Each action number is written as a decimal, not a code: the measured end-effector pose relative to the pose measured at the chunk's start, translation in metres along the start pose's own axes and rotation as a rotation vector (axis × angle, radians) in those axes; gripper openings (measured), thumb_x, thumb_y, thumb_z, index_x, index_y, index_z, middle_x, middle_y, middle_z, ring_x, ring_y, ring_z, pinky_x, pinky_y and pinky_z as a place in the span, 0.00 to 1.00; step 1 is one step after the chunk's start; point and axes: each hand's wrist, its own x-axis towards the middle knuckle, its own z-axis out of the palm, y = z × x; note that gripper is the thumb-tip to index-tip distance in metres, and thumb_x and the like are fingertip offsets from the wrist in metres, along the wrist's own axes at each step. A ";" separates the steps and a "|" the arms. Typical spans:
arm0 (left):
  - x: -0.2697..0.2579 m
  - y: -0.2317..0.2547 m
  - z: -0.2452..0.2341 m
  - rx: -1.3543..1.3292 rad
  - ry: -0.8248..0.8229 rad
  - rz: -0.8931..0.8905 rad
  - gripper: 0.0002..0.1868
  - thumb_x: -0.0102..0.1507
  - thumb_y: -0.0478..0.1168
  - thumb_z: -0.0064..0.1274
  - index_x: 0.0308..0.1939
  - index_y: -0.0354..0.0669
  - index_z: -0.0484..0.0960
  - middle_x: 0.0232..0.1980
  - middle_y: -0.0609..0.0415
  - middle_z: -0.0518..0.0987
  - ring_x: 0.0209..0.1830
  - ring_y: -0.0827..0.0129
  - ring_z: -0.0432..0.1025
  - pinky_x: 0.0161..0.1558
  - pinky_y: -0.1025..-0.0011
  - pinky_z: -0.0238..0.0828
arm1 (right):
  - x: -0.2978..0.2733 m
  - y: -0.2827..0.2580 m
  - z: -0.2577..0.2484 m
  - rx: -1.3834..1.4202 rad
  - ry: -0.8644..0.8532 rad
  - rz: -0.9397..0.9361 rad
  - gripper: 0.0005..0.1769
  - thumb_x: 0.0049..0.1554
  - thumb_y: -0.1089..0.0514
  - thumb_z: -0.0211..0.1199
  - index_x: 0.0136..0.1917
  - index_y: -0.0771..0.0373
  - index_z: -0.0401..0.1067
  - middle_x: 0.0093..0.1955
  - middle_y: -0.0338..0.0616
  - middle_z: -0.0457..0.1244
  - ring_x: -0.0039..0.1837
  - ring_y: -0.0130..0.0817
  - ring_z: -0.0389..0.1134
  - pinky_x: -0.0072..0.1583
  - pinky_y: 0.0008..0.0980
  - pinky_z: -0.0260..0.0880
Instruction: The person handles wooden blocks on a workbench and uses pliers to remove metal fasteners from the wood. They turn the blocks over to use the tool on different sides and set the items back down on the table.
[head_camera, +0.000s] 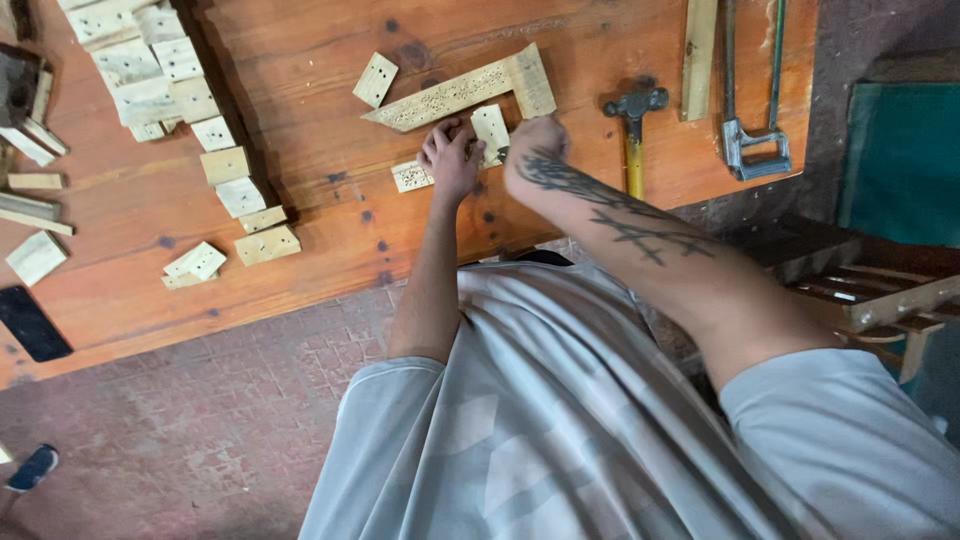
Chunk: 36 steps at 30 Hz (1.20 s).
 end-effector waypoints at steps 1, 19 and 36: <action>0.000 -0.001 0.003 0.013 0.010 -0.006 0.14 0.70 0.57 0.51 0.52 0.57 0.77 0.69 0.55 0.59 0.75 0.43 0.45 0.71 0.35 0.34 | 0.021 -0.020 0.012 -0.118 -0.078 0.180 0.16 0.54 0.55 0.69 0.50 0.70 0.76 0.44 0.55 0.65 0.39 0.53 0.70 0.24 0.43 0.64; 0.002 0.003 0.005 0.025 0.109 0.046 0.27 0.62 0.58 0.57 0.59 0.54 0.73 0.67 0.52 0.64 0.71 0.44 0.53 0.67 0.34 0.39 | -0.054 0.025 -0.058 -0.586 -0.153 -0.024 0.31 0.53 0.32 0.66 0.51 0.62 0.78 0.29 0.30 0.53 0.30 0.21 0.52 0.34 0.20 0.66; -0.025 0.013 -0.040 0.242 -0.094 0.241 0.61 0.49 0.67 0.73 0.74 0.54 0.52 0.76 0.48 0.51 0.73 0.42 0.55 0.68 0.35 0.57 | -0.128 0.120 0.020 0.491 -0.094 0.161 0.48 0.47 0.21 0.60 0.58 0.67 0.77 0.58 0.67 0.69 0.64 0.66 0.69 0.61 0.60 0.70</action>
